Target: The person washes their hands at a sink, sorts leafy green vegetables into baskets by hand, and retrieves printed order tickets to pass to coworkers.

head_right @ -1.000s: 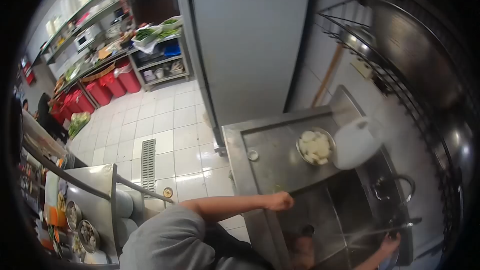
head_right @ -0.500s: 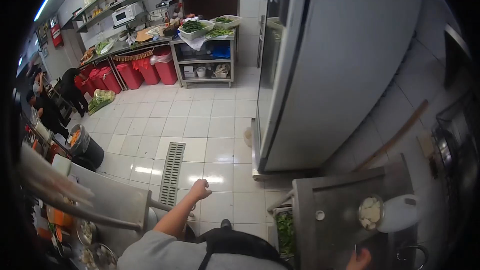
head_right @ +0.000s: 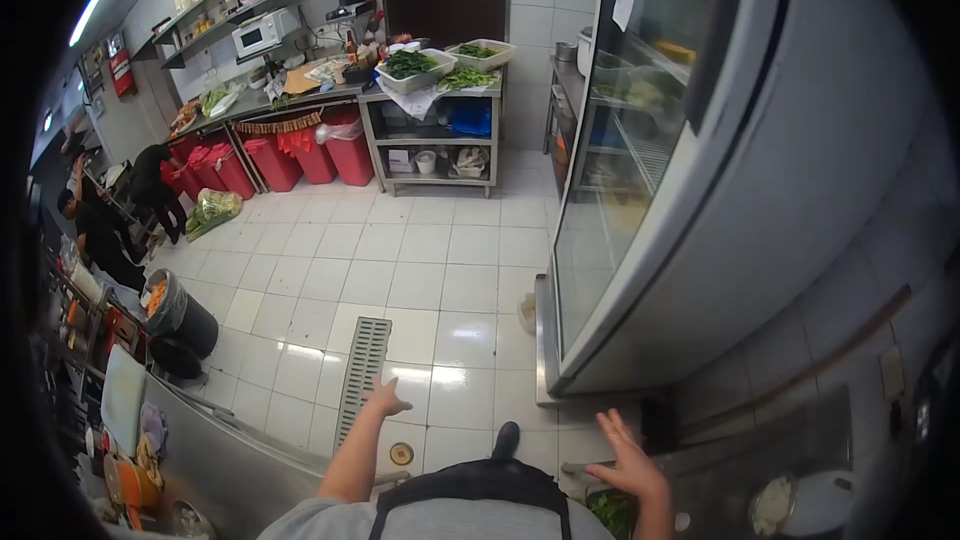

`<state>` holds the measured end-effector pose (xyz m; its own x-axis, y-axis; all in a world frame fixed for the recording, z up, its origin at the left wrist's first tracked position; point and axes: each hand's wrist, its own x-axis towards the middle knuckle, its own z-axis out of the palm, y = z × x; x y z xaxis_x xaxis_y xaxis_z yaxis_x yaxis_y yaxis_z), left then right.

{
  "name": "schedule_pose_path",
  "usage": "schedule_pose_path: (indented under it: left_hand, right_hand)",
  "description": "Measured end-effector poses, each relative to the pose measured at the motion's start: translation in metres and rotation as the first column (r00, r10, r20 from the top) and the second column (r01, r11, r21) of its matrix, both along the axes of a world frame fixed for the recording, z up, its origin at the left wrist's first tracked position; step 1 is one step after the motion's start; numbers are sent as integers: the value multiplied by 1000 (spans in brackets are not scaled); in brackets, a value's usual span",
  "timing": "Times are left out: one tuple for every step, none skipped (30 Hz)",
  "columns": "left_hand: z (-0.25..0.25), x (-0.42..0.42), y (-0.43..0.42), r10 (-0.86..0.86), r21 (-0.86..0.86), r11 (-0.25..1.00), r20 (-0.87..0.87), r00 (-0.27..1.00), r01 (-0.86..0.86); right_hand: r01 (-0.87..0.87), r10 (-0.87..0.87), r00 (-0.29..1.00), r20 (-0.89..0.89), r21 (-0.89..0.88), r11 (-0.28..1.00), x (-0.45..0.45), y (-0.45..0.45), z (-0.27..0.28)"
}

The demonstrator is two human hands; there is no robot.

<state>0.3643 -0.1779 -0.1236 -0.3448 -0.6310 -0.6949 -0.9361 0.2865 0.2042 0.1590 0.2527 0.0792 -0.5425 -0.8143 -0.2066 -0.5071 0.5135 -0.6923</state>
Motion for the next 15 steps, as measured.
schedule_pose_path:
  left_hand:
    - [-8,9,-16,40,4,999,0,999,-40]
    - [-54,35,-43,106,26,994,4,994,-106]
    - [-44,39,-49,174,12,984,74,982,-175]
    - [-33,43,-55,241,-7,970,143,960,-243]
    - [-26,50,-53,301,-75,954,252,920,-292]
    - [-25,64,-54,376,-103,927,236,896,-362]
    - [-19,79,-48,407,-125,912,168,898,-390]
    - [20,74,-34,486,-127,873,162,859,-470]
    - [-6,89,-30,485,-195,873,232,843,-448]
    - [-21,97,-20,510,-216,858,266,818,-466]
    - [-36,105,-11,535,-236,844,299,790,-482]
    - [-47,105,-5,552,-230,834,325,768,-502]
    - [-57,98,-5,554,-197,832,351,755,-519]
    - [-68,90,-6,561,-159,823,380,735,-546]
    - [-79,79,-13,555,-108,818,402,728,-564]
  right_hand:
    - [-53,52,998,27,34,998,-16,-25,-6]
    - [-108,105,993,53,71,992,-31,-47,-14]
    - [-163,167,986,-22,121,979,-49,-68,-36]
    - [-211,231,967,-105,170,963,-69,-93,-52]
    - [-304,316,949,-13,243,921,-88,-130,-42]
    - [-382,384,922,42,252,889,-111,-164,-60]
    - [-463,467,883,41,235,855,-145,-234,-70]
    - [-497,509,861,20,254,830,-162,-275,-81]
    - [-500,525,851,-35,255,828,-174,-317,-81]
    - [-503,539,837,-90,259,825,-185,-359,-78]
    - [-524,549,825,-135,183,832,-197,-399,-80]
    - [-543,553,814,-179,106,833,-205,-433,-82]
    - [-548,549,830,-102,38,836,-210,-460,-82]
    - [-542,541,841,-26,-32,840,-217,-487,-82]
    - [-525,531,846,51,-103,845,-226,-510,-84]
